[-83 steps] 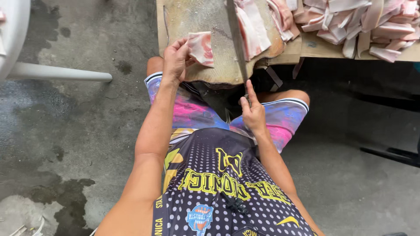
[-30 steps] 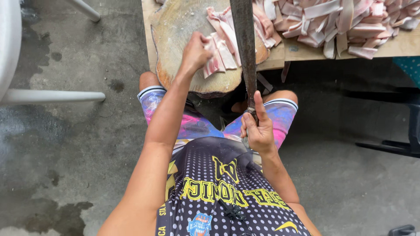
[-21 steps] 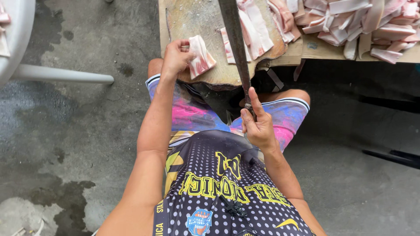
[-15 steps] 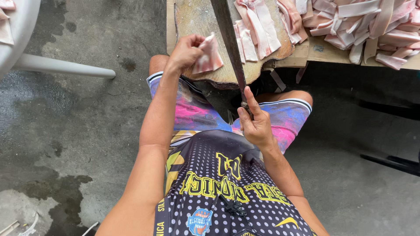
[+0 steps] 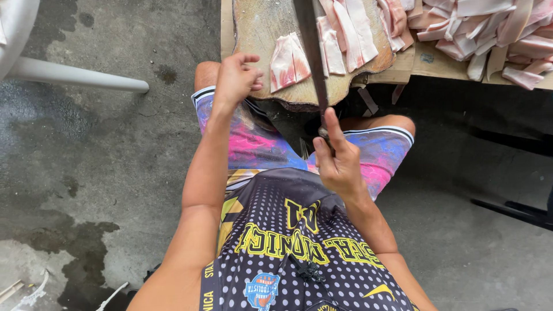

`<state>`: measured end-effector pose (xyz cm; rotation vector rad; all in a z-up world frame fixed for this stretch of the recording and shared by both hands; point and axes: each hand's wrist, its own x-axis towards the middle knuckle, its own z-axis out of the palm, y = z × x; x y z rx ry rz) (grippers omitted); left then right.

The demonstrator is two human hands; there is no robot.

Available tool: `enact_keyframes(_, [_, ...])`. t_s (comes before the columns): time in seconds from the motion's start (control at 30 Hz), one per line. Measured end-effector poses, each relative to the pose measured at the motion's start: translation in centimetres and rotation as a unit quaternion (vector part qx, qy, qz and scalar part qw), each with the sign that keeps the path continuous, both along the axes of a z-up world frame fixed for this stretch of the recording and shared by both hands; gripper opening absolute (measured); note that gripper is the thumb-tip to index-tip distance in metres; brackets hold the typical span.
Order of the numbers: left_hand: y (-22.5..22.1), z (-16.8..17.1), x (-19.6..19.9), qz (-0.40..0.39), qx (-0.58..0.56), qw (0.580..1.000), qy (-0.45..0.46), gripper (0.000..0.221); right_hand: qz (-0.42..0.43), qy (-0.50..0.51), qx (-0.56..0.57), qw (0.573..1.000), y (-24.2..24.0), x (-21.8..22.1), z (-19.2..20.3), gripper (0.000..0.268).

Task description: The person slices pieces of pork skin and fat into smaller strips using a large cleaver on a wooden cutting board.

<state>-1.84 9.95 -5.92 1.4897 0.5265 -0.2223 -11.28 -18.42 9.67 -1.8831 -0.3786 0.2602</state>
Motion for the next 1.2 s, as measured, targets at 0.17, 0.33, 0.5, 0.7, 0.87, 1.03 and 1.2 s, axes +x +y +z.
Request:
enact_keyframes(0.17, [2.5,3.2,-2.2,0.076,-0.005,0.997,-0.015,0.031,0.02,-0.181,0.147,0.972,-0.7,-1.0,-0.2,0.073])
enact_keyframes(0.33, [2.9,4.2,-2.2,0.096,-0.024,0.995,-0.027,0.026,-0.014,-0.144,-0.153,0.978,4.0,0.8,-11.5,0.072])
enact_keyframes(0.5, [0.2,0.2,-0.9,0.054,0.019,0.998,-0.008,0.025,0.008,-0.005,-0.177,0.984,2.7,-0.2,-15.1,0.068])
enact_keyframes(0.7, [-2.7,-2.9,1.0,0.062,0.158,0.982,-0.089,0.03,-0.026,0.336,0.239,0.911,0.8,-0.3,-13.3,0.069])
enact_keyframes(0.87, [-4.9,-0.6,4.0,0.014,0.29,0.954,-0.081,0.051,-0.052,0.224,0.153,0.961,-1.6,-0.4,-11.4,0.068])
enact_keyframes(1.03, [-7.4,2.7,3.6,-0.036,0.322,0.944,-0.064,0.071,-0.076,0.217,0.126,0.965,-2.0,-0.3,-11.8,0.066])
enact_keyframes(1.2, [-9.7,3.0,0.9,-0.064,0.447,0.885,-0.113,0.052,-0.087,0.23,0.125,0.961,-2.1,-0.1,-11.6,0.067])
